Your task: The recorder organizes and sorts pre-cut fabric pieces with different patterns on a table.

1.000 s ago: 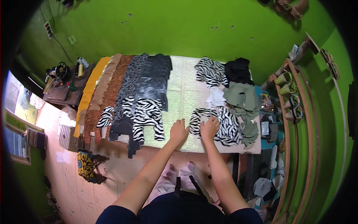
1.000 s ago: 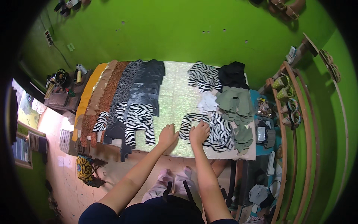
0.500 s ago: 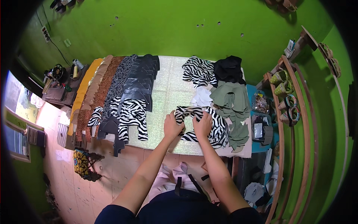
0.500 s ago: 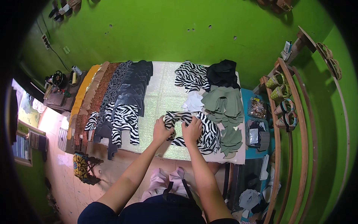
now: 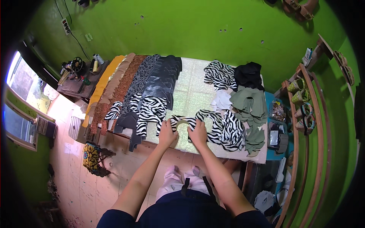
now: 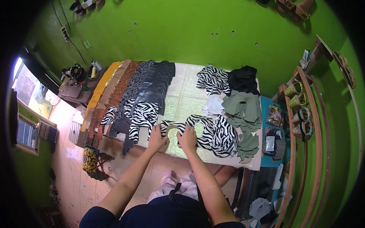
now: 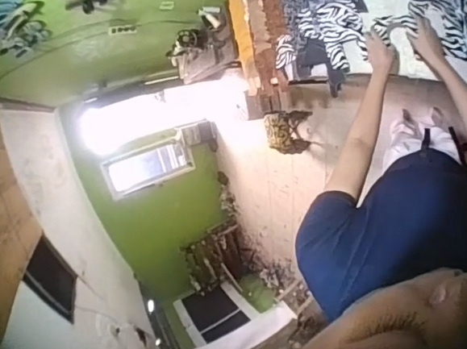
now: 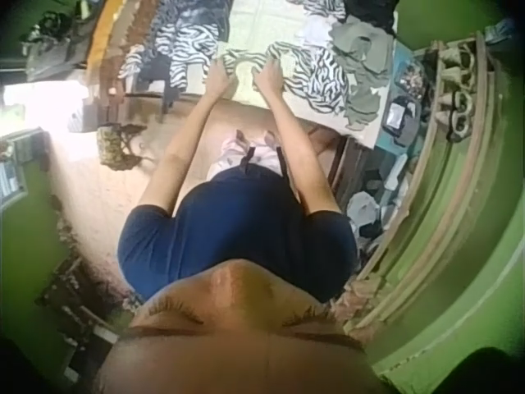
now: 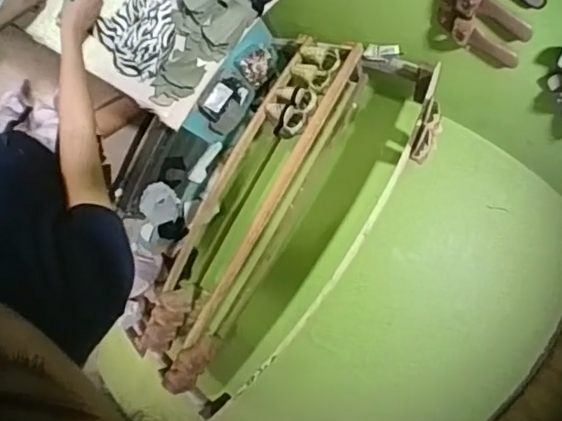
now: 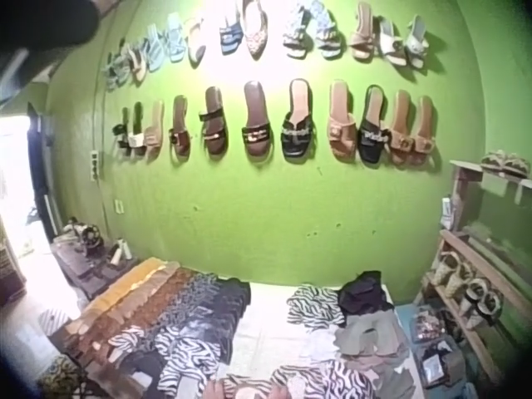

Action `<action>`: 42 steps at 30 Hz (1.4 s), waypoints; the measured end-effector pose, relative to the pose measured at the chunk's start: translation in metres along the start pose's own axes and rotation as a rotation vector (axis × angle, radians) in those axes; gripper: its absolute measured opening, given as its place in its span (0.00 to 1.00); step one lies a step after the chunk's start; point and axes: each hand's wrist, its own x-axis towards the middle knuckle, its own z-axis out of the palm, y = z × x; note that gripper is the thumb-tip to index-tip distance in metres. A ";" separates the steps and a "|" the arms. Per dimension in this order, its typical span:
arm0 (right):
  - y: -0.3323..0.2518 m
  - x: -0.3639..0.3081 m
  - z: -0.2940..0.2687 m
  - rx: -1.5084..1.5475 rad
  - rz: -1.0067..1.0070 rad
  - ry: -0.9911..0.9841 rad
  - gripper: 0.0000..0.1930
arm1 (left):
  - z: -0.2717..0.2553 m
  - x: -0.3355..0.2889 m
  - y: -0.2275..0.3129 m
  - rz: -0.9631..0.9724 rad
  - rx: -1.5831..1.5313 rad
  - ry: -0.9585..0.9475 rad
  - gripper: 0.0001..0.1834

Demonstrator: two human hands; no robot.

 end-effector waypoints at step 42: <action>-0.008 0.007 0.023 0.246 0.153 -0.202 0.15 | -0.005 0.013 -0.017 -0.045 -0.179 -0.110 0.10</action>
